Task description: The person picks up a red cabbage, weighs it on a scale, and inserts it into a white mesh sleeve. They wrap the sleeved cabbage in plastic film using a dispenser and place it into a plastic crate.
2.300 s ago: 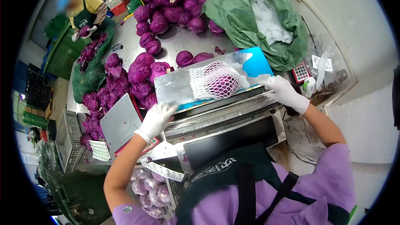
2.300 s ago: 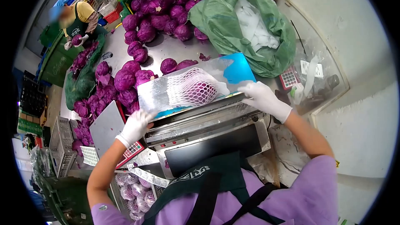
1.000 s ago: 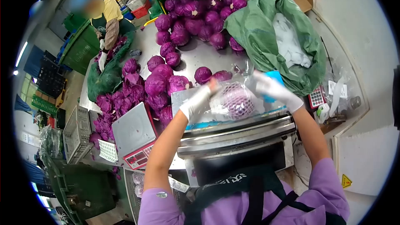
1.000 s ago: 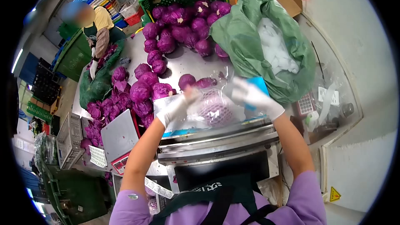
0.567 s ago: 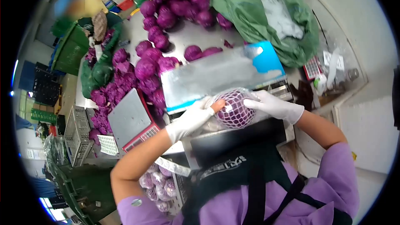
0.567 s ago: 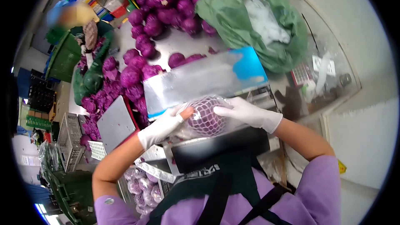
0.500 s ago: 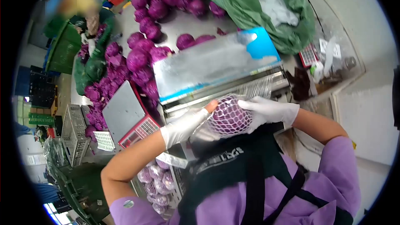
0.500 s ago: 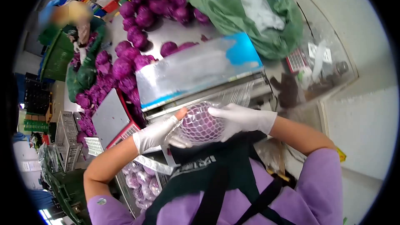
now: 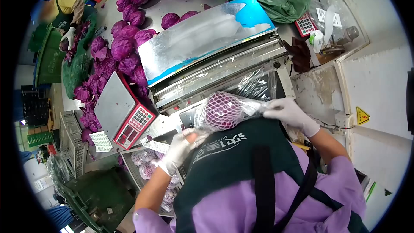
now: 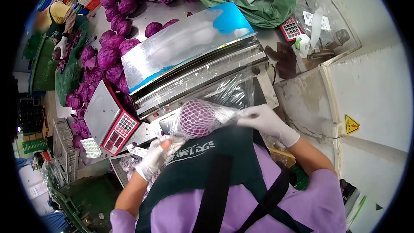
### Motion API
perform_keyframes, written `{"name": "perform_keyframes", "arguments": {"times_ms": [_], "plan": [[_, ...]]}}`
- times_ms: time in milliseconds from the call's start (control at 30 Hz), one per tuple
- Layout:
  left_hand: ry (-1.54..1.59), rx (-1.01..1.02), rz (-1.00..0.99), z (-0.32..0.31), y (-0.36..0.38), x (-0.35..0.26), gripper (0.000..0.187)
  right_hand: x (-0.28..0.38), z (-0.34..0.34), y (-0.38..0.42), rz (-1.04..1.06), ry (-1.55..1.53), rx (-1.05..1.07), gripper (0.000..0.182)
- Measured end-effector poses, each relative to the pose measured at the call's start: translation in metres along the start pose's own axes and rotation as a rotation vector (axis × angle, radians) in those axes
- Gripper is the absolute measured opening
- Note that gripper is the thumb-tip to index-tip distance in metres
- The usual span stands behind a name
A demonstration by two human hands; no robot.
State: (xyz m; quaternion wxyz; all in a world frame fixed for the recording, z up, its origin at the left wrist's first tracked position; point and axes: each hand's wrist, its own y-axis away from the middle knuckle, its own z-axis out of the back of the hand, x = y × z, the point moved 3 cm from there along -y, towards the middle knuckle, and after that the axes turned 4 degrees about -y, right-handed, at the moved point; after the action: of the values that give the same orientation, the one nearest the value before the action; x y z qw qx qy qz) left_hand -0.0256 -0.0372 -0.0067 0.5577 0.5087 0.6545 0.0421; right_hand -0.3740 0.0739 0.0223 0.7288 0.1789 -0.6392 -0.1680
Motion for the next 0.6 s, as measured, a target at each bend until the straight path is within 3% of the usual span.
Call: {"name": "perform_keyframes", "arguments": {"times_ms": [33, 100, 133, 233, 367, 467, 500, 600], "plan": [[-0.123, -0.131, -0.076, -0.001, 0.005, 0.006, 0.025, 0.000, 0.004, 0.002, 0.038, -0.044, -0.176, 0.023], [-0.066, -0.363, -0.270, -0.001, 0.002, 0.017, 0.009, -0.006, 0.009, -0.004, 0.068, -0.341, -0.370, 0.022], [0.003, -0.496, -0.402, 0.000, -0.002, 0.018, 0.011, 0.011, 0.003, -0.008, 0.183, -0.284, -0.443, 0.022], [-0.020, -0.699, -0.606, -0.011, -0.015, 0.000, 0.017, 0.031, -0.008, -0.030, 0.256, -0.417, -0.440, 0.024], [0.177, -0.883, -0.641, -0.007, -0.021, -0.013, 0.015, 0.032, -0.015, -0.055, 0.238, -0.231, -0.579, 0.024], [0.291, -1.039, -0.625, 0.021, 0.007, -0.012, 0.014, 0.026, -0.019, -0.061, 0.175, -0.177, -0.545, 0.027], [0.299, -1.043, -0.606, 0.032, 0.022, -0.006, 0.014, 0.018, -0.023, -0.064, 0.101, -0.191, -0.510, 0.028], [0.268, -1.119, -0.530, 0.089, 0.052, 0.042, 0.021, -0.004, -0.043, -0.074, 0.176, 0.032, -0.484, 0.025]]}}
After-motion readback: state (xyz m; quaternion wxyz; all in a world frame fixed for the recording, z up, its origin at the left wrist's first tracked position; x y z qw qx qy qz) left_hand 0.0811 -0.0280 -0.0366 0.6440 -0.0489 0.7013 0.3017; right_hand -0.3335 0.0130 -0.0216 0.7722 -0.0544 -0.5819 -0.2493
